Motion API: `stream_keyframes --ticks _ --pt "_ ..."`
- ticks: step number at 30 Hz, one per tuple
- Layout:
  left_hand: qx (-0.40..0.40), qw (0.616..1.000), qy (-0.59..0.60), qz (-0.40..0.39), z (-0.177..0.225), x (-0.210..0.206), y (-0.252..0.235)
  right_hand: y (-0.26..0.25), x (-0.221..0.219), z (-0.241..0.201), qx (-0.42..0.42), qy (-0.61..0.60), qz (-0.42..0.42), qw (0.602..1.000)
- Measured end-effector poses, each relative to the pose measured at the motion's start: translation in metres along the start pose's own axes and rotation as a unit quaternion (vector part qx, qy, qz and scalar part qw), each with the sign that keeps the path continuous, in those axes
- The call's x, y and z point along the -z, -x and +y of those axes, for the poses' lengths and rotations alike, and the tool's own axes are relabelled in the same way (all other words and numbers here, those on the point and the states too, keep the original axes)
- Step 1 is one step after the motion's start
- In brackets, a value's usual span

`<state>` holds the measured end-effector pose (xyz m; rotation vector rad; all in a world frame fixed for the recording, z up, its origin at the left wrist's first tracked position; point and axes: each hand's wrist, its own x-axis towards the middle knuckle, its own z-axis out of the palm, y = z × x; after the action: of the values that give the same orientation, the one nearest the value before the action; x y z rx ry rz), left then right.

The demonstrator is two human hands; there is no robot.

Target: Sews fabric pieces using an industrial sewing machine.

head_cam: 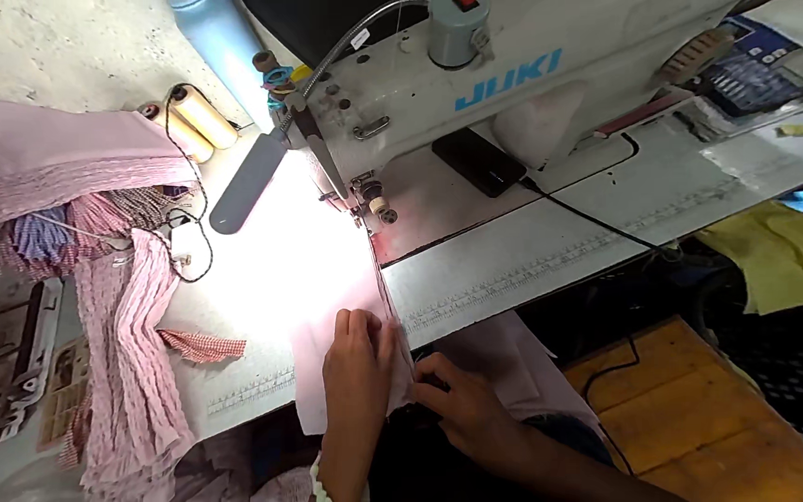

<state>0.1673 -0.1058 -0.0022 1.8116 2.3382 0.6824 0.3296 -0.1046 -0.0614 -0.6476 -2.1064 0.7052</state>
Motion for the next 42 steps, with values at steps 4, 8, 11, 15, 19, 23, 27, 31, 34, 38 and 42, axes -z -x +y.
stream_keyframes --ticks 4,8,11,15,19,23,27,31,34,38,42 --pt "0.010 0.999 -0.038 0.006 0.006 -0.005 -0.003 -0.002 0.002 0.001 0.005 -0.011 -0.006 1.000" --pt "0.020 0.999 0.046 -0.003 -0.006 -0.003 -0.003 0.000 0.003 0.004 -0.006 -0.019 -0.008 1.000" --pt "0.030 0.989 0.146 0.009 -0.016 -0.003 0.002 -0.002 0.002 0.004 -0.003 -0.024 -0.008 1.000" --pt "0.045 0.967 0.250 -0.010 -0.023 -0.001 0.002 -0.009 0.003 0.003 0.014 -0.050 -0.038 0.998" --pt "0.047 0.965 0.259 -0.016 -0.025 -0.002 0.002 -0.022 0.009 0.004 0.075 0.007 -0.086 0.993" --pt "0.054 0.972 0.229 -0.015 -0.022 -0.003 0.003 -0.021 0.017 -0.005 0.116 0.153 -0.079 0.978" --pt "0.047 0.989 0.142 0.014 -0.014 -0.006 0.005 -0.008 0.016 -0.008 0.101 0.215 -0.043 0.971" --pt "-0.005 0.998 0.034 0.054 -0.002 -0.009 0.005 0.005 0.003 -0.009 0.064 0.200 0.012 0.978" --pt "-0.036 0.998 0.008 0.055 0.004 -0.008 0.000 0.007 -0.001 -0.008 0.060 0.183 0.028 0.981" --pt "-0.068 0.995 0.023 0.064 0.005 -0.014 0.000 0.010 0.001 -0.006 0.063 0.170 0.043 0.982" --pt "-0.129 0.985 0.064 0.096 -0.007 -0.017 0.013 0.011 0.006 -0.003 0.069 0.166 0.058 0.982"
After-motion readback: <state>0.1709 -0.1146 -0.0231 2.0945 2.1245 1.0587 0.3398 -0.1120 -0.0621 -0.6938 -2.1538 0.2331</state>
